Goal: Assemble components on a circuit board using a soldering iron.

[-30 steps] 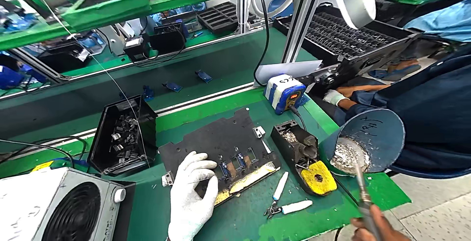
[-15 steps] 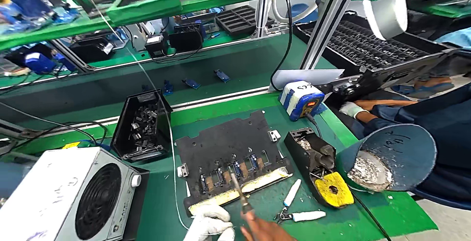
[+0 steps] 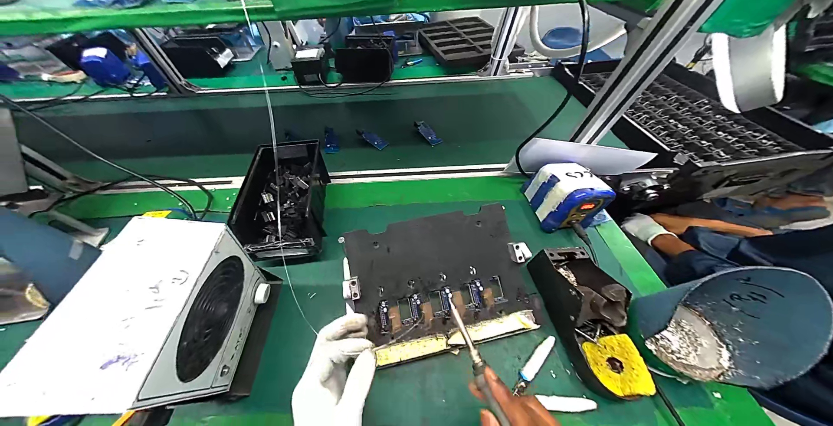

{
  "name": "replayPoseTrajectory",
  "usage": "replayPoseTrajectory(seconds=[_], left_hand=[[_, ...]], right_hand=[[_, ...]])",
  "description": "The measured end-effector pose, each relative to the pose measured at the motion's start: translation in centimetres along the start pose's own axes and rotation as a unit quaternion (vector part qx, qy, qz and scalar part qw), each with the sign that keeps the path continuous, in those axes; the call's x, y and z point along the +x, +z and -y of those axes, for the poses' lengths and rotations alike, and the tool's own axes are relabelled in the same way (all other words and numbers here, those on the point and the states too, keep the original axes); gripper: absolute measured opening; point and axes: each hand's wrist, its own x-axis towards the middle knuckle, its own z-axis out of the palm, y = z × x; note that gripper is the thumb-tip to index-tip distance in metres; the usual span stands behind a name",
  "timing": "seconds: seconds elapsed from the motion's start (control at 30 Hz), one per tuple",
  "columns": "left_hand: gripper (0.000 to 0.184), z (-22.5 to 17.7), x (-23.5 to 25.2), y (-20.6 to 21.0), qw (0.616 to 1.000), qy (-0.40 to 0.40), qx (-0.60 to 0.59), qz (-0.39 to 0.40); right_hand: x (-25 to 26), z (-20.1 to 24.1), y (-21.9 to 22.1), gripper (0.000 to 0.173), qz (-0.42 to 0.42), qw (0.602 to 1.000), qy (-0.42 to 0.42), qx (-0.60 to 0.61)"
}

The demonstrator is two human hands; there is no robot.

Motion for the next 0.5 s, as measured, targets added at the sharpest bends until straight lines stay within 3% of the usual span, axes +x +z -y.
replayPoseTrajectory(seconds=[0.17,0.5], left_hand=[[0.008,0.1,0.0,1.0,0.997,-0.015,0.057,-0.057],[0.009,0.3,-0.1,0.9,0.994,-0.026,0.071,-0.077]], right_hand=[[-0.8,0.8,0.9,0.032,0.027,0.997,0.025,0.065],[-0.3,0.7,2.6,0.032,0.032,0.999,0.039,0.001]])
